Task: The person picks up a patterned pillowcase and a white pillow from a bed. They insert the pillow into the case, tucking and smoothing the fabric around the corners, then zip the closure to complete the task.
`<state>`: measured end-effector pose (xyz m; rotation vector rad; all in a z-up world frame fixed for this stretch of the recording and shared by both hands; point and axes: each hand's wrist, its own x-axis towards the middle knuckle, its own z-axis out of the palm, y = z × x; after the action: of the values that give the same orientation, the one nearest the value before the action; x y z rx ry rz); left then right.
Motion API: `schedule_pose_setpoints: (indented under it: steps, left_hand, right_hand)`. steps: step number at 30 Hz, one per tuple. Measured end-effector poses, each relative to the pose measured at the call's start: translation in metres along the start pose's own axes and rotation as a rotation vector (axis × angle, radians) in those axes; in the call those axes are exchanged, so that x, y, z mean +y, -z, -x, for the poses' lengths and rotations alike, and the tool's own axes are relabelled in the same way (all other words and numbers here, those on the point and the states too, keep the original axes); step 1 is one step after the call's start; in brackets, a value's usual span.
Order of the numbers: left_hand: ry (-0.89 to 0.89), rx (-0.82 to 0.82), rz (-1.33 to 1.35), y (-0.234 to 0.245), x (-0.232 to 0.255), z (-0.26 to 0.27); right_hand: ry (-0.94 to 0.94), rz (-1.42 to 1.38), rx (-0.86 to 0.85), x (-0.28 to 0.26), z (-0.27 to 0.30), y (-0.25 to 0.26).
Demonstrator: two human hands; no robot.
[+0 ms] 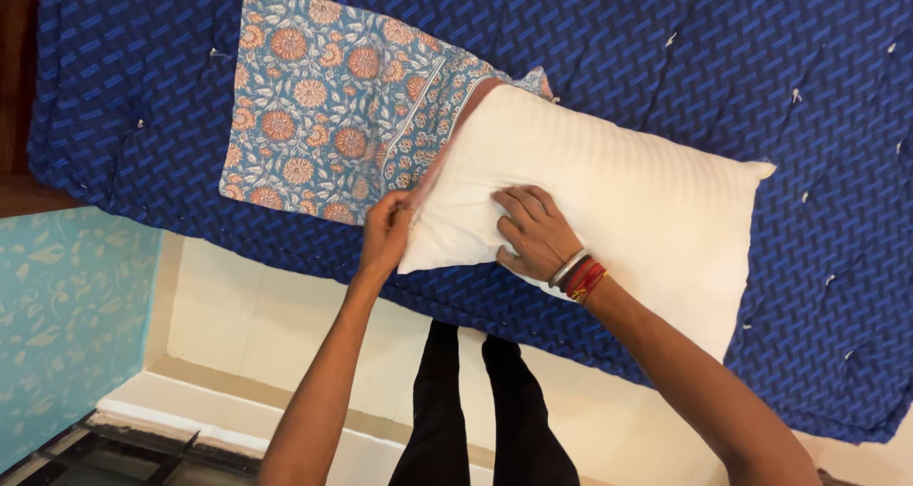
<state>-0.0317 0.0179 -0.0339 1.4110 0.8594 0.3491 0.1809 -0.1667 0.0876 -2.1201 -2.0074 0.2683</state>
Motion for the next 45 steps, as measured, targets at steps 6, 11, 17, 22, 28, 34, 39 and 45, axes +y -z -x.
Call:
schedule_pose_setpoints:
  steps: [6, 11, 17, 22, 28, 34, 39, 45]
  left_hand:
    - [-0.001, -0.076, -0.221, -0.011, 0.014, 0.02]
    - [0.011, -0.112, -0.222, -0.01, 0.016, 0.029]
    - [-0.151, 0.012, -0.355, -0.02, 0.032, 0.03]
    - [-0.214, 0.007, -0.389, -0.029, 0.071, 0.025]
    - [-0.301, 0.144, -0.518, -0.047, 0.079, 0.018]
    - [-0.244, 0.466, -0.64, -0.058, 0.015, -0.015]
    - [-0.14, 0.676, -0.399, -0.051, -0.014, -0.044]
    - [-0.159, 0.491, -0.255, -0.046, 0.023, -0.018]
  right_hand:
    - [-0.111, 0.166, 0.002, -0.027, -0.012, -0.006]
    - [-0.173, 0.183, -0.108, 0.0, -0.026, -0.021]
    - [-0.222, 0.102, -0.04, 0.022, -0.048, -0.03]
    - [-0.459, -0.004, 0.082, 0.024, -0.062, -0.043]
    - [-0.71, -0.105, 0.265, 0.041, -0.096, -0.057]
    - [-0.803, -0.161, 0.233, 0.025, -0.112, -0.081]
    - [-0.212, -0.336, 0.253, 0.034, -0.11, -0.074]
    - [-0.374, -0.269, 0.477, 0.13, -0.116, -0.023]
